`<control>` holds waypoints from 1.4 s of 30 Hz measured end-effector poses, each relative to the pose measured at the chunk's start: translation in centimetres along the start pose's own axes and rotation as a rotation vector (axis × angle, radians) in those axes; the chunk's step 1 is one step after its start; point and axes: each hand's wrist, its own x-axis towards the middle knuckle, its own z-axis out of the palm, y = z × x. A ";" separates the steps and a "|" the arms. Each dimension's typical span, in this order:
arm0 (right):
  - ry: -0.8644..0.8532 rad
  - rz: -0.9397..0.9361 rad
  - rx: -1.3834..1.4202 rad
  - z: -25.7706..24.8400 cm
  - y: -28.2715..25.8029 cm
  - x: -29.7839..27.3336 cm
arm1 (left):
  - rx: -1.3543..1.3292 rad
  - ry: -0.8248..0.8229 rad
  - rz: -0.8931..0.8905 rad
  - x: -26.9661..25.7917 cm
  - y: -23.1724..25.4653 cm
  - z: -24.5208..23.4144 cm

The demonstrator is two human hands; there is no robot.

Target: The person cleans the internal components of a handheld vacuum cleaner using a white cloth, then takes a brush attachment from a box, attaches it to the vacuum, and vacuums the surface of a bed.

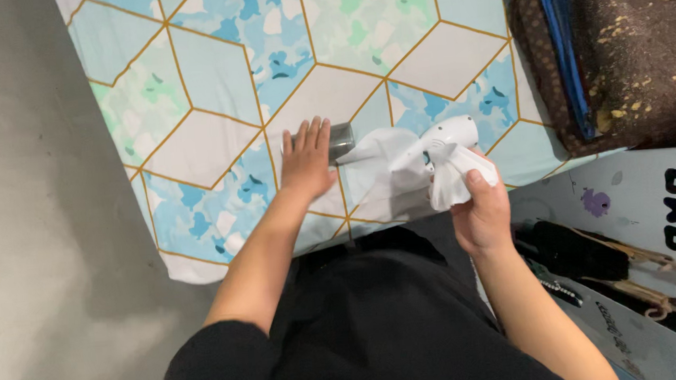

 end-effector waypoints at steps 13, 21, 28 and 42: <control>-0.172 -0.350 -0.974 4.6 -1.0 1.1 | -0.500 0.294 -0.048 -5.6 -2.6 -7.4; -0.644 -0.917 -1.383 14.0 -2.1 -0.9 | -0.601 0.443 0.139 -12.5 1.9 -12.4; -0.739 -1.011 -1.363 15.9 -1.4 -2.9 | -0.580 0.634 0.168 -14.8 2.4 -11.7; -0.708 -1.149 -1.143 14.3 -1.3 -4.0 | -0.773 0.682 0.183 -15.7 4.0 -10.9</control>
